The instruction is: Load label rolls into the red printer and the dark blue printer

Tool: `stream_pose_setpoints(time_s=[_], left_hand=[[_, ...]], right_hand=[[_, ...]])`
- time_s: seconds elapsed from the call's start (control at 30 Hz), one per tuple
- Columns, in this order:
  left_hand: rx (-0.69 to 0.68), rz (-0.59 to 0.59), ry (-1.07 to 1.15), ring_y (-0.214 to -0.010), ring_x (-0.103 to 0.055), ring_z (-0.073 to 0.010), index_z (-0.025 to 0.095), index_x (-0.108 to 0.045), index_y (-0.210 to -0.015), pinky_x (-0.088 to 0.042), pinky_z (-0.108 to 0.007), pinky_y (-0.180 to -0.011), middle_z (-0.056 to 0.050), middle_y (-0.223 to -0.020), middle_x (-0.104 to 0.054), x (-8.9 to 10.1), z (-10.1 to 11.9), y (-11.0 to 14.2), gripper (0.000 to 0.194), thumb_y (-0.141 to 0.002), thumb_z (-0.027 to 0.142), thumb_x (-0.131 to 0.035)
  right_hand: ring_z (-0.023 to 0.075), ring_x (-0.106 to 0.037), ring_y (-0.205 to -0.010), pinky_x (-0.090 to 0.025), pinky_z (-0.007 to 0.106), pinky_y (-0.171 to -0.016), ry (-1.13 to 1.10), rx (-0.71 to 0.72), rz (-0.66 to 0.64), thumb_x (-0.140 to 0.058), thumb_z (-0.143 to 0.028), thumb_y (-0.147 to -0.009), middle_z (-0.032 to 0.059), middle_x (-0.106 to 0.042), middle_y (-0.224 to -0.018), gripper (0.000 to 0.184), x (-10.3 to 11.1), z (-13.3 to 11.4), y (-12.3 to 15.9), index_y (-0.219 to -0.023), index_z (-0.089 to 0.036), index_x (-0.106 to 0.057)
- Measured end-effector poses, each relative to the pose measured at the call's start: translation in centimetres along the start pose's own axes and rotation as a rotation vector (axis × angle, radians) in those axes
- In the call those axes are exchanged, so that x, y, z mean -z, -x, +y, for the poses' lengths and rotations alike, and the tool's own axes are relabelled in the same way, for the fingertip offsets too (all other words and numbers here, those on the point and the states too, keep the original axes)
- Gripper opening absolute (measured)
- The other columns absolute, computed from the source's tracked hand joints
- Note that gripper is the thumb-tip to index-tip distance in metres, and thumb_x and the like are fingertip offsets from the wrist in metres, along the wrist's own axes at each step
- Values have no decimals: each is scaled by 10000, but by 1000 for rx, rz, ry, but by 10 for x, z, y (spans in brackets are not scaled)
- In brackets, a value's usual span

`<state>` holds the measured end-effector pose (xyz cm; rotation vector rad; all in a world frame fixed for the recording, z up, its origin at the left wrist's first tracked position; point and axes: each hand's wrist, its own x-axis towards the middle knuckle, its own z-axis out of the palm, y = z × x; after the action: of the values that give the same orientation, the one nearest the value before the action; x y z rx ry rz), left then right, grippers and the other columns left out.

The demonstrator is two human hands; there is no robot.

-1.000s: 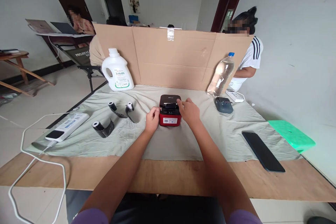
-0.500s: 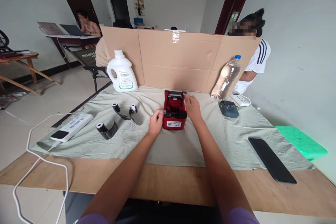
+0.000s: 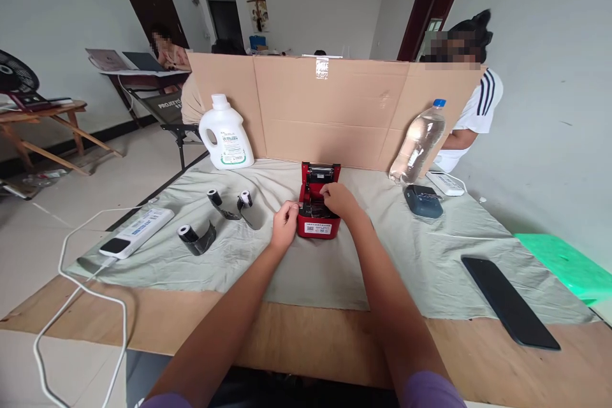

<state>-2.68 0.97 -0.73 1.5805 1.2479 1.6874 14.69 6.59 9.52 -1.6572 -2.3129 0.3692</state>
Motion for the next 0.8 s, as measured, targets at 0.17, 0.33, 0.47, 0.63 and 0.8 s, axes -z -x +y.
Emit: stream_pose_setpoints(time_s=[0.17, 0.33, 0.47, 0.63, 0.8], left_hand=[[12, 6, -6, -721, -558, -139, 190, -669, -909, -436, -228, -697, 4, -755, -641, 0, 1, 0, 333, -995, 430, -454], [19, -11, -24, -669, -520, -130, 186, -678, -926, -412, -228, -671, 18, -693, -595, 0, 1, -1, 319, -986, 416, -466], [28, -22, -11, -670, -533, -129, 192, -682, -937, -414, -225, -675, 18, -697, -605, 1, 4, -1, 318, -990, 407, -455], [15, -32, -34, -644, -512, -122, 209, -690, -954, -408, -222, -672, 31, -662, -573, 3, 7, -1, 280, -993, 365, -461], [-9, -63, -114, -620, -509, -125, 200, -679, -881, -412, -232, -658, 21, -652, -580, 2, 2, -3, 215, -955, 235, -480]], right_hand=[[272, -680, -1072, -498, 317, -865, 237, -29, -320, -601, -52, -764, 89, -756, -1140, 395, 11, -22, -27, -1084, -209, -770], [281, -699, -867, -519, 347, -743, 293, -69, -496, -679, -59, -677, 111, -761, -967, 297, 15, -40, -43, -927, -185, -777], [248, -676, -788, -507, 324, -676, 293, -78, -534, -676, -95, -695, 98, -735, -909, 254, 14, -40, -43, -927, -177, -740], [206, -654, -825, -481, 274, -667, 244, -37, -468, -603, -97, -760, 83, -715, -1022, 314, 31, -33, -24, -1060, -173, -655], [195, -644, -896, -476, 276, -766, -16, 96, -104, -535, -241, -884, 55, -710, -1086, 289, 54, -73, -5, -1155, -222, -634]])
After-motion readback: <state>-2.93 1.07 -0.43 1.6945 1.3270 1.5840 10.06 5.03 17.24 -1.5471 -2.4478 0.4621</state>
